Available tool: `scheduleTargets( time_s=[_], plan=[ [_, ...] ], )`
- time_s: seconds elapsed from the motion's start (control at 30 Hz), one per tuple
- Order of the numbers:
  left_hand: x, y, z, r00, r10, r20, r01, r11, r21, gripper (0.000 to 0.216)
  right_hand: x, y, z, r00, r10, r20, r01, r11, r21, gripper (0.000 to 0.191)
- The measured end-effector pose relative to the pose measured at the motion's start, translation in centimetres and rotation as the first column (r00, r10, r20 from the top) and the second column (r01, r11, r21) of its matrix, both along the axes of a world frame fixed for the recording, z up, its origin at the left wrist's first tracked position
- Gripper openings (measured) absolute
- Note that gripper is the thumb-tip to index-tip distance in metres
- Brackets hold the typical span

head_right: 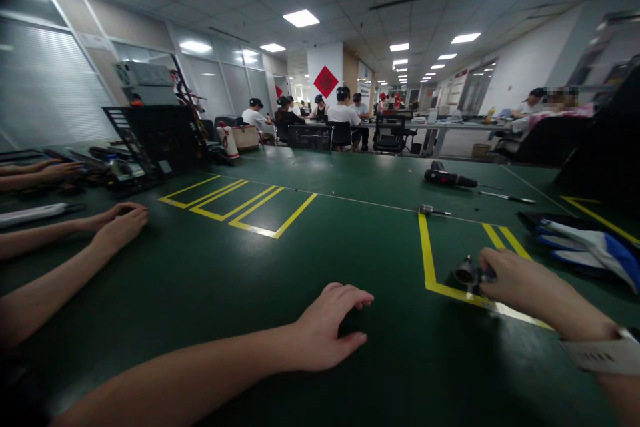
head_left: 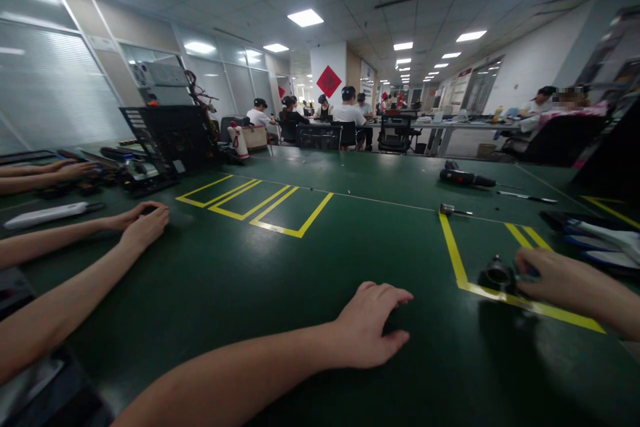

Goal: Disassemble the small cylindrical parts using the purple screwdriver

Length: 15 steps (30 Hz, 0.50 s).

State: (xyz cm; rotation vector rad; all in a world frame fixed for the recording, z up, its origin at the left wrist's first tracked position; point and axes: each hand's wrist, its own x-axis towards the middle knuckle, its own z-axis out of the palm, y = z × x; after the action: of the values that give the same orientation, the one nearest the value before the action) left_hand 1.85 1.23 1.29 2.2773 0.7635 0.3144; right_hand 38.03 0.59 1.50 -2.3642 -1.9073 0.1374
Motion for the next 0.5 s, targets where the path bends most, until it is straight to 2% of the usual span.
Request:
scheduleTargets(
  time_s=[0.13, 0.23, 0.4, 0.5],
  plan=[
    [0.1, 0.1, 0.1, 1.000, -0.012, 0.003, 0.012, 1.000, 0.019, 0.053, 0.2, 0.7, 2.3, 1.000, -0.015, -0.007, 0.015, 1.000, 0.021, 0.008],
    [0.2, 0.2, 0.1, 1.000, -0.027, -0.006, 0.027, 0.999, 0.030, 0.052, -0.3, 2.6, 2.9, 1.000, -0.003, -0.017, 0.003, 0.999, 0.039, 0.007],
    [0.3, 0.4, -0.4, 0.997, -0.075, -0.009, 0.075, 0.995, 0.066, 0.047, -1.9, 8.0, 2.5, 0.999, 0.011, -0.032, -0.009, 0.996, 0.091, 0.028],
    [0.3, 0.6, -0.5, 0.995, -0.099, -0.010, 0.099, 0.991, 0.090, 0.046, -2.4, 11.5, 1.5, 1.000, 0.008, -0.010, -0.007, 0.992, 0.122, 0.031]
  ],
)
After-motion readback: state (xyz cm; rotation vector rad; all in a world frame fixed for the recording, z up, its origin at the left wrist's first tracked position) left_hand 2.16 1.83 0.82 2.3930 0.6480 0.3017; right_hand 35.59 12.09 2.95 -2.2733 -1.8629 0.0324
